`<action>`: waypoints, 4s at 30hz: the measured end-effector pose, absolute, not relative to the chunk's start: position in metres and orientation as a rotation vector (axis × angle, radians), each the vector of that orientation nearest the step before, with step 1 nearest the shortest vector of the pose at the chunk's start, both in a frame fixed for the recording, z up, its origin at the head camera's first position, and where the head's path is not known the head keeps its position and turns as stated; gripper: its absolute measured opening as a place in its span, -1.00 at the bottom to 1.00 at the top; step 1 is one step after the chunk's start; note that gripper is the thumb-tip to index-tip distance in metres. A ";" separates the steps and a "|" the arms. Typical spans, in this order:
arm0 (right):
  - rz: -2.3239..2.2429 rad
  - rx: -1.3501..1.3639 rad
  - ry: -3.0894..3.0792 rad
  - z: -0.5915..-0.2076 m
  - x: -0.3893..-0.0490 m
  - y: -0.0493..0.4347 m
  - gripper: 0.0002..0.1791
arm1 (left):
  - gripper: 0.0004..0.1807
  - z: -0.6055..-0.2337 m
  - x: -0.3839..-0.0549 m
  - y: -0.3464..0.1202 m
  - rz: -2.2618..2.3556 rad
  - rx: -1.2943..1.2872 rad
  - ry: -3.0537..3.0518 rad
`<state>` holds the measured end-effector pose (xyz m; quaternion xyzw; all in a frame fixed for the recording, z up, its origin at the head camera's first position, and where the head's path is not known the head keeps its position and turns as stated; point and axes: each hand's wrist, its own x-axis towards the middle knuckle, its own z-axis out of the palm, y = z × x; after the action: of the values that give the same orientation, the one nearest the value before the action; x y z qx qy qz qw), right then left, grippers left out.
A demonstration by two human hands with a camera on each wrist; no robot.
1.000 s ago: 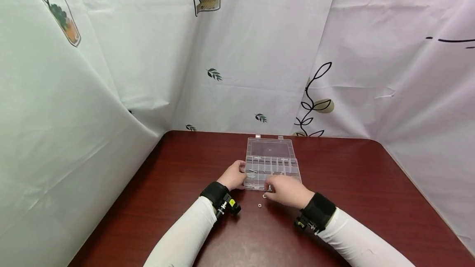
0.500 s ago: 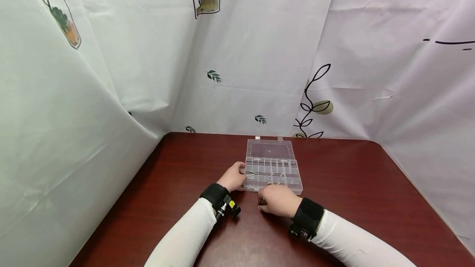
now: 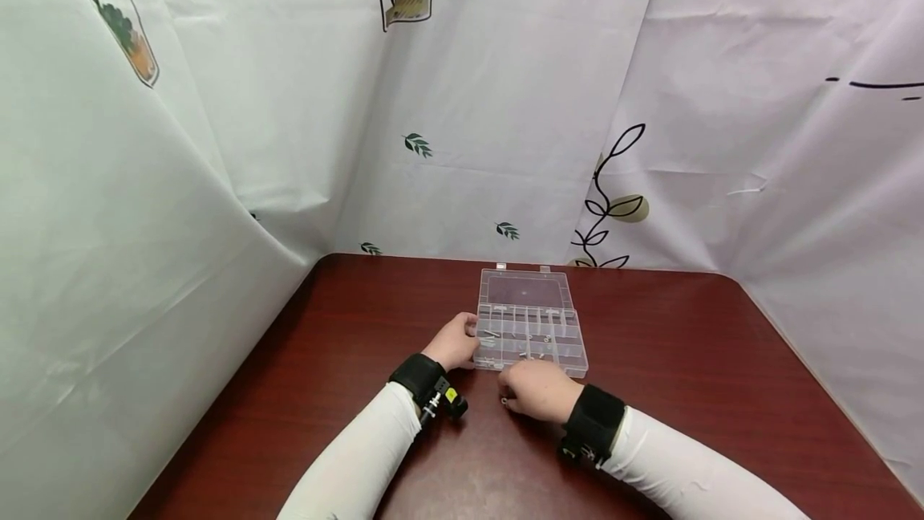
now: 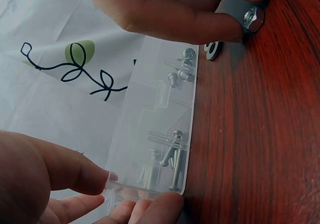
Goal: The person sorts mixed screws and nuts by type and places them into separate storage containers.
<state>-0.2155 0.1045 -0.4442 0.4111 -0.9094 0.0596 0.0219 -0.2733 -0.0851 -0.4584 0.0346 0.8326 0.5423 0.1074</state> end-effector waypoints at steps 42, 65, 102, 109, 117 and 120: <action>0.389 0.969 -2.817 -0.441 -0.228 0.123 -0.87 | -0.45 -0.464 -0.276 -0.085 1.605 0.111 2.463; 0.435 0.617 -2.959 -0.438 -0.257 0.160 -0.86 | -0.46 -0.465 -0.280 -0.084 1.597 0.118 2.473; 0.351 0.950 -2.799 -0.432 -0.238 0.141 -0.85 | -0.47 -0.456 -0.270 -0.085 1.604 0.136 2.457; 0.263 1.111 -2.846 -0.435 -0.234 0.135 -0.87 | -0.45 -0.465 -0.278 -0.085 1.598 0.122 2.458; 0.216 1.174 -2.828 -0.444 -0.235 0.135 -0.95 | -0.45 -0.465 -0.279 -0.085 1.591 0.110 2.466; 0.214 1.169 -2.829 -0.443 -0.235 0.134 -0.93 | -0.44 -0.464 -0.279 -0.085 1.593 0.106 2.461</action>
<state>-0.2347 0.1342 -0.4434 0.3808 -0.9213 0.0697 0.0363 -0.2786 -0.0855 -0.4643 0.0360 0.8344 0.5401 0.1038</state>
